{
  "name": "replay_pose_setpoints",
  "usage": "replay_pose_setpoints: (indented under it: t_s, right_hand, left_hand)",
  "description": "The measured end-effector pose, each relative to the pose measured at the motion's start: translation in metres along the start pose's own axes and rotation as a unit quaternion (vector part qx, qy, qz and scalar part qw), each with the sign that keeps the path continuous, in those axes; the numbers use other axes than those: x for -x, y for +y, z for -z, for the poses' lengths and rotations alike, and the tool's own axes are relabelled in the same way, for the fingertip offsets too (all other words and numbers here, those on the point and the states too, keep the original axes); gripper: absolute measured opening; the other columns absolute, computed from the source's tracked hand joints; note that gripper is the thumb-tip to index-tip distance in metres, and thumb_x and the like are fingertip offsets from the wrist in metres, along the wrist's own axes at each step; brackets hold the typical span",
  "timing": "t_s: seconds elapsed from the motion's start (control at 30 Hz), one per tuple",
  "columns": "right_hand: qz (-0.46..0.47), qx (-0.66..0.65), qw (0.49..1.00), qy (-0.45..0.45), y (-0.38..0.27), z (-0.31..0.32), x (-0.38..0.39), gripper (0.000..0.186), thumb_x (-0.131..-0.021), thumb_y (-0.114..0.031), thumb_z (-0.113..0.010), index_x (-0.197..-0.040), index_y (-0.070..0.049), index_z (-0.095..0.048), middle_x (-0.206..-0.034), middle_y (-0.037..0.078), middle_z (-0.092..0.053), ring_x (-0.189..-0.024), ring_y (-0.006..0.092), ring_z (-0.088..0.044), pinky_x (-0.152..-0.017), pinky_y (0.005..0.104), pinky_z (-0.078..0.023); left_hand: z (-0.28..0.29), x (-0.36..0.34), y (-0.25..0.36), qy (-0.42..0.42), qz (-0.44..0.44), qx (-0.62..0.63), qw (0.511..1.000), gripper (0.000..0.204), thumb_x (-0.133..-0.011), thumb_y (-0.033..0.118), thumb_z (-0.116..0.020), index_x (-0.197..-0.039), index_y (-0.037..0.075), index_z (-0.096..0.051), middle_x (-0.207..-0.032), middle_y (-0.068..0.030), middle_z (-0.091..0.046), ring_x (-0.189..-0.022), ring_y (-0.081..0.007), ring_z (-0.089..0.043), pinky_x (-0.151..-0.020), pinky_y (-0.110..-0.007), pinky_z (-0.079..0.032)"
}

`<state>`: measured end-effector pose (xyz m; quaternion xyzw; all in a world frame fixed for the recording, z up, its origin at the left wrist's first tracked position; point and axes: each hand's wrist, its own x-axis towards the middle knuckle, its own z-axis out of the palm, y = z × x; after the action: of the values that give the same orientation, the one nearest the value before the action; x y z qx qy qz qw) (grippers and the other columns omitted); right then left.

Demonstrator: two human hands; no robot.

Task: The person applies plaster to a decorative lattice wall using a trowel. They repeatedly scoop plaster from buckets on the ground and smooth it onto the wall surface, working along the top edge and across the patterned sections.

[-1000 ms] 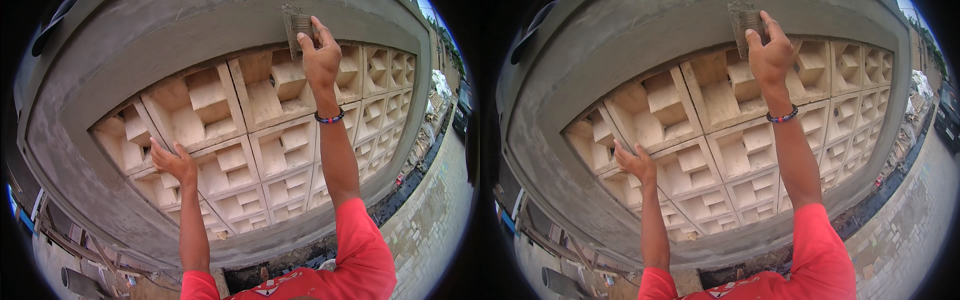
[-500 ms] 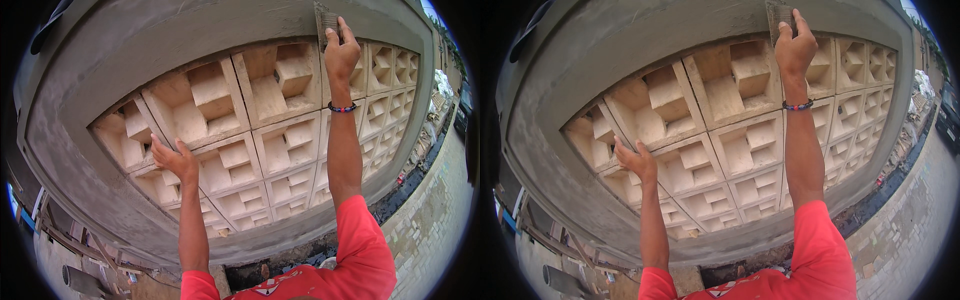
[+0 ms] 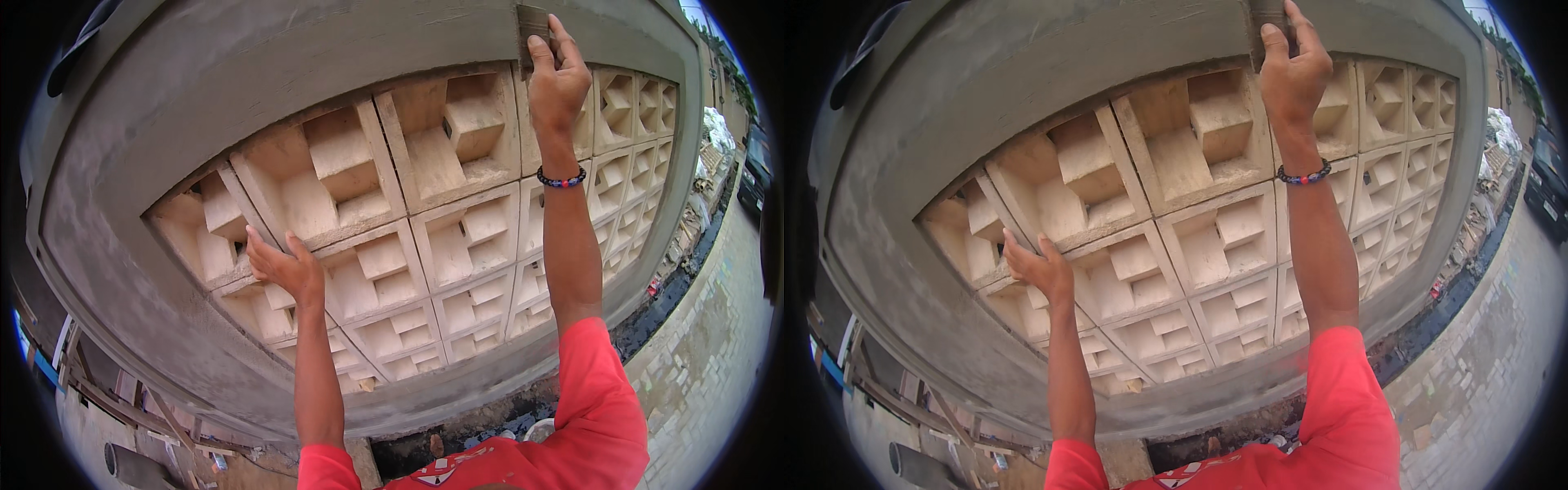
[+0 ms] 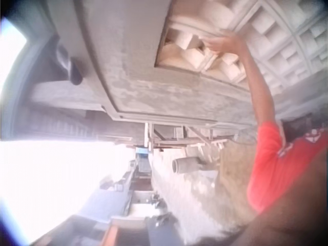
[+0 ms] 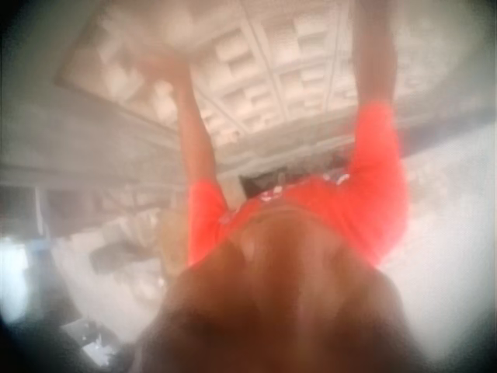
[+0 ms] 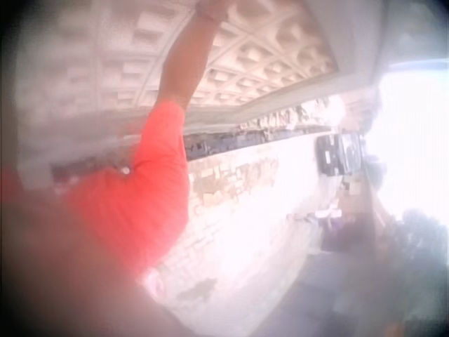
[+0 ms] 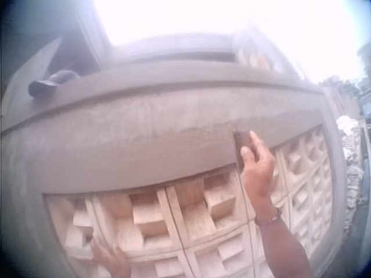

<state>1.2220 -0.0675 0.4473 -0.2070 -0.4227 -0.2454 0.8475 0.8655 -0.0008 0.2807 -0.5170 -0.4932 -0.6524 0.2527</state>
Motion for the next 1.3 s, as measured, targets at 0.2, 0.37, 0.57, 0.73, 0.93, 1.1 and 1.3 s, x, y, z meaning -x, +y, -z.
replay_pose_setpoints:
  t_s: [0.2, 0.37, 0.57, 0.73, 0.93, 1.1, 1.3]
  right_hand:
    - [-0.043, 0.157, 0.986, 0.04, 0.085, 0.057, -0.084, 0.038, -0.086, -0.012, -0.064, -0.121, 0.002, -0.063, -0.097, 0.013, -0.071, -0.083, 0.0168, -0.066, -0.075, 0.0298, -0.051]
    - [0.074, 0.128, 0.989, -0.025, -0.001, -0.053, 0.006, 0.039, -0.087, -0.013, -0.064, -0.124, 0.0, -0.061, -0.111, 0.018, -0.069, -0.095, 0.0234, -0.067, -0.088, 0.032, -0.05]
    - [0.113, -0.02, 0.972, -0.203, -0.118, -0.17, 0.126, 0.04, -0.085, -0.008, -0.059, -0.121, 0.007, -0.057, -0.088, 0.021, -0.063, -0.086, 0.0364, -0.062, -0.076, 0.0445, -0.05]
    - [-0.041, -0.184, 0.956, -0.227, -0.124, -0.152, 0.129, 0.038, -0.084, -0.009, -0.06, -0.117, 0.008, -0.062, -0.109, 0.026, -0.066, -0.099, 0.0351, -0.065, -0.091, 0.0356, -0.049]
    - [0.056, 0.093, 0.993, -0.043, -0.049, -0.094, 0.031, 0.04, -0.086, -0.009, -0.062, -0.124, 0.002, -0.06, -0.11, 0.018, -0.068, -0.098, 0.0271, -0.066, -0.089, 0.0351, -0.05]
    - [0.16, 0.133, 0.967, -0.144, -0.09, -0.139, 0.094, 0.038, -0.084, -0.007, -0.06, -0.121, 0.003, -0.061, -0.098, 0.019, -0.066, -0.089, 0.0349, -0.063, -0.081, 0.043, -0.05]
    - [0.111, 0.056, 0.989, -0.074, -0.064, -0.093, 0.063, 0.037, -0.085, -0.011, -0.064, -0.121, 0.0, -0.063, -0.106, 0.018, -0.068, -0.094, 0.029, -0.066, -0.087, 0.0353, -0.05]
  left_hand:
    - [-0.007, 0.003, 0.005, 0.011, -0.014, 0.024, 1.0, 0.065, -0.088, 0.013, -0.058, -0.143, -0.003, -0.029, -0.135, -0.0203, -0.041, -0.13, -0.0358, -0.035, -0.111, -0.051, -0.015]
    - [-0.004, 0.0, 0.005, 0.016, -0.018, 0.027, 0.999, 0.068, -0.085, 0.013, -0.06, -0.143, -0.004, -0.029, -0.135, -0.0208, -0.04, -0.127, -0.0361, -0.036, -0.109, -0.052, -0.017]
    - [-0.005, 0.002, 0.009, 0.015, -0.014, 0.027, 0.999, 0.069, -0.083, 0.013, -0.061, -0.142, -0.005, -0.029, -0.135, -0.0214, -0.04, -0.125, -0.0367, -0.037, -0.107, -0.051, -0.017]
    - [0.0, 0.0, 0.002, 0.011, -0.006, 0.03, 0.999, 0.067, -0.084, 0.013, -0.06, -0.142, -0.004, -0.031, -0.135, -0.0208, -0.042, -0.128, -0.0366, -0.036, -0.108, -0.052, -0.018]
    - [-0.004, 0.002, 0.005, 0.015, -0.012, 0.043, 0.999, 0.068, -0.084, 0.014, -0.06, -0.142, -0.004, -0.03, -0.135, -0.0211, -0.041, -0.125, -0.0361, -0.037, -0.107, -0.052, -0.017]
    - [-0.006, 0.002, 0.006, 0.023, -0.027, 0.041, 0.999, 0.072, -0.082, 0.012, -0.061, -0.143, -0.005, -0.028, -0.135, -0.0211, -0.041, -0.123, -0.0355, -0.037, -0.106, -0.051, -0.017]
    - [0.001, 0.0, 0.001, 0.013, -0.01, 0.048, 0.999, 0.068, -0.084, 0.013, -0.06, -0.143, -0.003, -0.03, -0.135, -0.0207, -0.041, -0.129, -0.0358, -0.035, -0.109, -0.052, -0.016]
